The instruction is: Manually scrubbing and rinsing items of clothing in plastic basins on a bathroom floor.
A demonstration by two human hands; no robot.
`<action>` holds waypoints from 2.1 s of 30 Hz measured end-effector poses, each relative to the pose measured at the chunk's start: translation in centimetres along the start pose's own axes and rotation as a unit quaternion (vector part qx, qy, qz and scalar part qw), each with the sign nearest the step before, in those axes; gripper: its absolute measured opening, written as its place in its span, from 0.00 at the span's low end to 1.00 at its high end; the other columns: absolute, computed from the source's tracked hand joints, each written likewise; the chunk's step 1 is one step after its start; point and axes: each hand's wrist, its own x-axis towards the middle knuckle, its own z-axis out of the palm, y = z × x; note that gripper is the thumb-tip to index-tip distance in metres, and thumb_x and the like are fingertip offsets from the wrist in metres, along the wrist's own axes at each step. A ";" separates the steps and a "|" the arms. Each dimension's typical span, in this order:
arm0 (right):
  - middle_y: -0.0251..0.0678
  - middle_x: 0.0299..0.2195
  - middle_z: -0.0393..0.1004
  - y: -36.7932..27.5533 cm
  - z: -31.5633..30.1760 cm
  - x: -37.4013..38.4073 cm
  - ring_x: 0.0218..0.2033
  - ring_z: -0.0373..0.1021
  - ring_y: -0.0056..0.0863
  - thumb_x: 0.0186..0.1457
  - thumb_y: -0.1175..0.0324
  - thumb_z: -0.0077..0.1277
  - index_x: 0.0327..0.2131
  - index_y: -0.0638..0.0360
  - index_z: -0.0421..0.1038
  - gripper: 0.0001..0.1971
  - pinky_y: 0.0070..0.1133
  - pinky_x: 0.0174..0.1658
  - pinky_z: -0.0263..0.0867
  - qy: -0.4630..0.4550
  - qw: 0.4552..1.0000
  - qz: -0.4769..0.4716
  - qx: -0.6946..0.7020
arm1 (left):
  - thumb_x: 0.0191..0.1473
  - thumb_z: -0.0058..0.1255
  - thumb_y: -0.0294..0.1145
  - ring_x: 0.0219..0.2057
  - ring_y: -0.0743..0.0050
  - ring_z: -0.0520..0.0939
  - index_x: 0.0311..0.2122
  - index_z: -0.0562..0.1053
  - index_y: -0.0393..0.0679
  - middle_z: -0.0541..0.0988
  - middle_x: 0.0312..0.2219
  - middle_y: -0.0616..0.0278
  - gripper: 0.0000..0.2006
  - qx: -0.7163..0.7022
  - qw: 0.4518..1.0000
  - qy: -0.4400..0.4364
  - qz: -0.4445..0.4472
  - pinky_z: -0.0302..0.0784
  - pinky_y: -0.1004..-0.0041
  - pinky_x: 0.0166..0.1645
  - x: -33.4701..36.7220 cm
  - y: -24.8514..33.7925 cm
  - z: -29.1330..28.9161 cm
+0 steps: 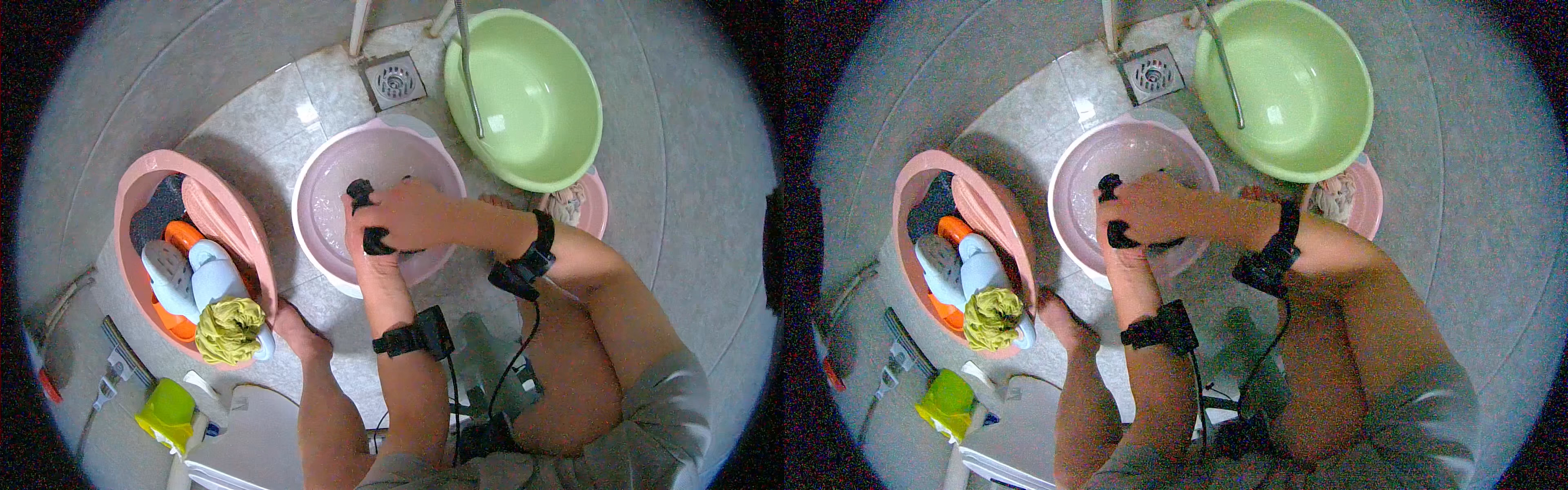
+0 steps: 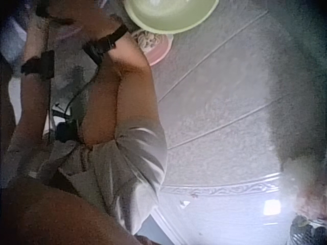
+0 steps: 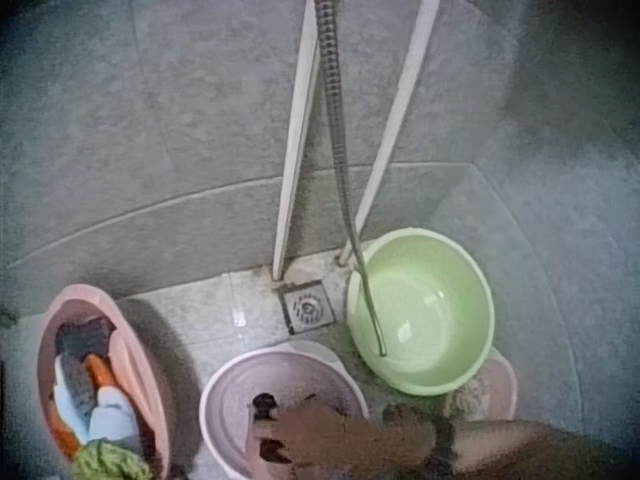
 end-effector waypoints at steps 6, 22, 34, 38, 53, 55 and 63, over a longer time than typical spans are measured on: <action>0.50 0.39 0.67 3.4 0.1 -2.7 0.42 0.65 0.49 0.40 0.70 0.50 0.52 0.52 0.57 0.30 0.36 0.45 0.61 0.180 0.979 0.053 -0.082 | 0.58 0.29 0.52 0.45 0.56 0.72 0.47 0.65 0.42 0.72 0.42 0.54 0.25 0.118 0.960 0.237 0.094 0.68 0.57 0.49 -0.4 0.4 1.8; 0.53 0.29 0.71 10.4 1.3 -2.3 0.33 0.69 0.49 0.49 0.62 0.40 0.36 0.66 0.67 0.17 0.38 0.39 0.63 0.173 0.927 0.306 0.130 | 0.55 0.33 0.52 0.45 0.53 0.72 0.44 0.68 0.40 0.72 0.43 0.54 0.25 0.013 0.990 -0.027 0.136 0.67 0.55 0.51 -0.4 3.4 6.8; 0.52 0.36 0.71 12.1 -1.3 2.9 0.38 0.68 0.47 0.50 0.57 0.42 0.40 0.63 0.66 0.20 0.36 0.43 0.63 0.232 0.917 0.316 0.070 | 0.54 0.39 0.33 0.32 0.70 0.74 0.43 0.69 0.41 0.75 0.33 0.58 0.13 0.029 0.966 -0.172 0.192 0.72 0.69 0.41 -1.7 4.3 14.5; 0.50 0.40 0.69 6.2 -4.0 2.9 0.40 0.68 0.45 0.52 0.53 0.44 0.48 0.62 0.60 0.26 0.34 0.41 0.65 0.263 0.930 0.247 0.067 | 0.54 0.41 0.36 0.38 0.63 0.74 0.46 0.68 0.41 0.75 0.36 0.56 0.16 0.052 0.955 -0.121 0.266 0.69 0.63 0.47 -2.8 3.5 16.9; 0.52 0.42 0.64 6.7 1.4 5.5 0.43 0.66 0.45 0.46 0.63 0.50 0.49 0.49 0.62 0.24 0.34 0.44 0.63 0.070 0.975 0.207 0.047 | 0.47 0.50 0.31 0.44 0.54 0.72 0.48 0.66 0.34 0.73 0.39 0.46 0.22 0.771 0.539 0.248 0.234 0.64 0.65 0.50 0.6 2.5 3.3; 0.53 0.41 0.64 7.1 3.3 6.0 0.40 0.67 0.49 0.53 0.64 0.41 0.47 0.47 0.64 0.17 0.35 0.43 0.63 0.094 0.978 0.157 -0.102 | 0.46 0.50 0.32 0.47 0.43 0.68 0.54 0.60 0.40 0.67 0.45 0.38 0.28 0.836 0.461 0.195 0.226 0.62 0.61 0.52 1.2 2.8 2.6; 0.49 0.36 0.67 7.5 4.3 8.6 0.36 0.68 0.47 0.52 0.64 0.40 0.37 0.52 0.70 0.12 0.38 0.39 0.65 0.161 0.968 0.139 -0.134 | 0.50 0.44 0.45 0.47 0.42 0.67 0.55 0.58 0.42 0.65 0.46 0.37 0.29 0.904 0.318 0.284 0.039 0.64 0.61 0.51 2.9 5.9 0.9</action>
